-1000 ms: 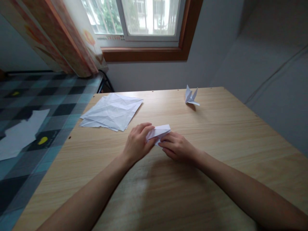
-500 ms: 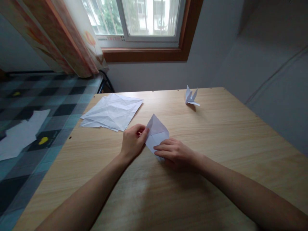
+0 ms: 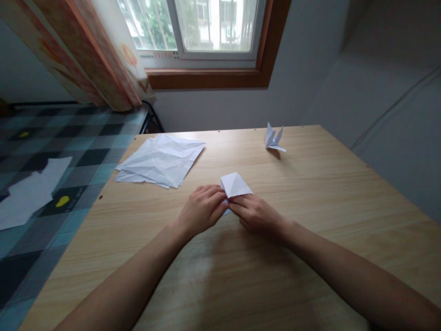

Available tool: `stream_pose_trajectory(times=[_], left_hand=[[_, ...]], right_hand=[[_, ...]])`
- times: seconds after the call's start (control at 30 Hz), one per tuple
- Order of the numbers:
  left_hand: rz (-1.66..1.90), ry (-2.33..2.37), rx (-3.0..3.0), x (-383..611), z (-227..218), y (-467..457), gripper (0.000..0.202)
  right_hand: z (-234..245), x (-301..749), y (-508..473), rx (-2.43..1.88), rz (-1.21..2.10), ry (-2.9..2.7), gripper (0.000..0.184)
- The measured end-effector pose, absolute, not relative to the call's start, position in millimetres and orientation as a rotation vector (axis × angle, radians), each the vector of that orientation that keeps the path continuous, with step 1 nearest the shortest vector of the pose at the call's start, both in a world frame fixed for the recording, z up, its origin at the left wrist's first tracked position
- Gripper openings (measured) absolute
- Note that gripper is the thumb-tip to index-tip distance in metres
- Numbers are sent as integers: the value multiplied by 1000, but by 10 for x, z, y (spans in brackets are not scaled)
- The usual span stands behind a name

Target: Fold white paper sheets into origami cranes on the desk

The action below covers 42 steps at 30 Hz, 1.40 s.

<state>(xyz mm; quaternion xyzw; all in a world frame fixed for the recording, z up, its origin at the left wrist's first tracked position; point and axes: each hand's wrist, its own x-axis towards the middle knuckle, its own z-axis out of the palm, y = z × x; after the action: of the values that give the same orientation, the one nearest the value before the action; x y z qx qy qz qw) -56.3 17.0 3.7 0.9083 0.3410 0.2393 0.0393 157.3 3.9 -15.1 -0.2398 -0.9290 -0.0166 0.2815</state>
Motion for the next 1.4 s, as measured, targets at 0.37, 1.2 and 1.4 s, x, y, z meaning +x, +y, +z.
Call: stream_pose_trajectory(times=[0.37, 1.2, 1.4], left_hand=[[542, 1040, 2780, -588, -12, 206, 28], [492, 905, 2787, -581, -1, 190, 28], [551, 827, 2826, -603, -48, 215, 27]], right_hand=[[11, 1663, 117, -615, -388, -2655, 17], [223, 1633, -17, -846, -402, -2680, 23], [180, 1581, -15, -843, -389, -2584, 27]])
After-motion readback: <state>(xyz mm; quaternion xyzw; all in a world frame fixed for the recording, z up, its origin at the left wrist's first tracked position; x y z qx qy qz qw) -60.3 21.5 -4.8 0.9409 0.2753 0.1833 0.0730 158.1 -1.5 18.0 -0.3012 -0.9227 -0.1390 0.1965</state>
